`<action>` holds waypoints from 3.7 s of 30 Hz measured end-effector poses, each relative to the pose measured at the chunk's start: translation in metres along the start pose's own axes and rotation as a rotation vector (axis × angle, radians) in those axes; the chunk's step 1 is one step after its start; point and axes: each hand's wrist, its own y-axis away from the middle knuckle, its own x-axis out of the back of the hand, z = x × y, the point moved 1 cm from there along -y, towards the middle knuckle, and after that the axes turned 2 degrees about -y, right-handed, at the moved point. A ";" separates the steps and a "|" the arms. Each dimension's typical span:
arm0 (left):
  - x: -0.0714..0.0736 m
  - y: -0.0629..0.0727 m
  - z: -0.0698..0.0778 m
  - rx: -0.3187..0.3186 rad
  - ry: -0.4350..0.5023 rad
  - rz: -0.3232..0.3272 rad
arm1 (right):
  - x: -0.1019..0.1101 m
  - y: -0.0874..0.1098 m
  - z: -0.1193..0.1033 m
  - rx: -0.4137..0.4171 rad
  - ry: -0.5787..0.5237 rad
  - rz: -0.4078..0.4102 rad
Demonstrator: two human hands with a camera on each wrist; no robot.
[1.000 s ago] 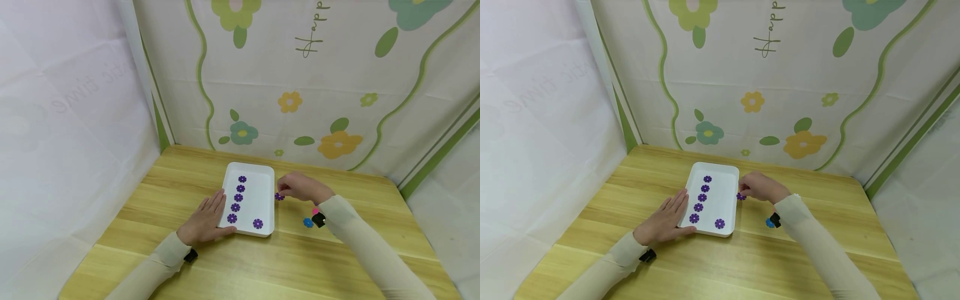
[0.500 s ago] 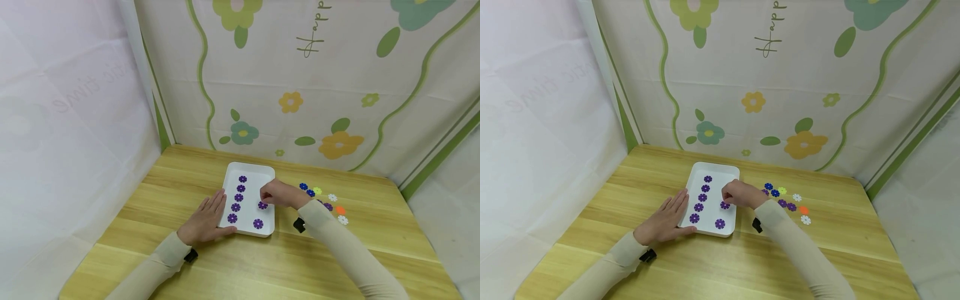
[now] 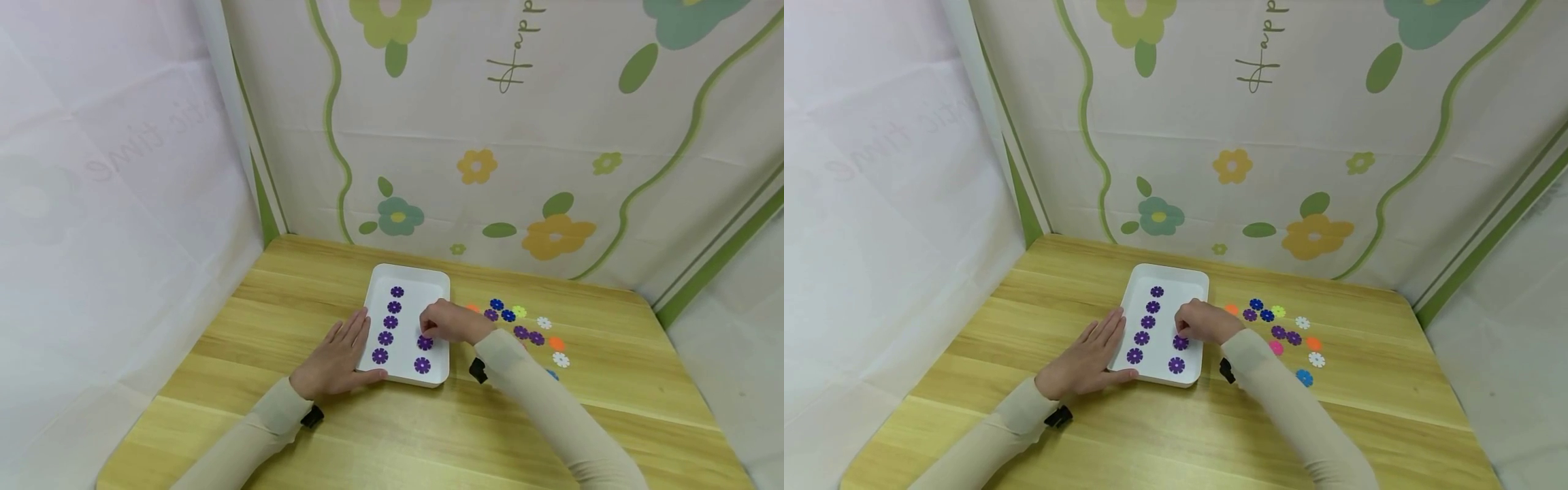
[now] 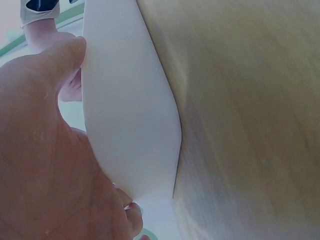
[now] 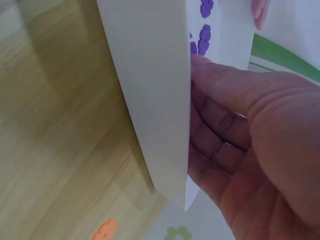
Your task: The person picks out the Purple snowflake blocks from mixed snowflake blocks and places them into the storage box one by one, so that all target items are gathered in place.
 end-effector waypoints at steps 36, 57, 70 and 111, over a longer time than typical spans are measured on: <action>0.003 0.000 0.002 -0.002 -0.025 -0.010 | 0.040 0.084 0.088 -0.121 0.029 0.229; 0.003 -0.002 0.001 0.005 -0.035 -0.043 | 0.003 0.082 0.129 -0.131 0.025 0.292; 0.003 -0.001 0.001 -0.001 -0.024 -0.031 | 0.005 0.075 0.134 -0.185 -0.107 0.267; 0.005 0.001 0.002 -0.001 -0.034 -0.035 | 0.069 0.046 0.032 -0.005 0.037 0.125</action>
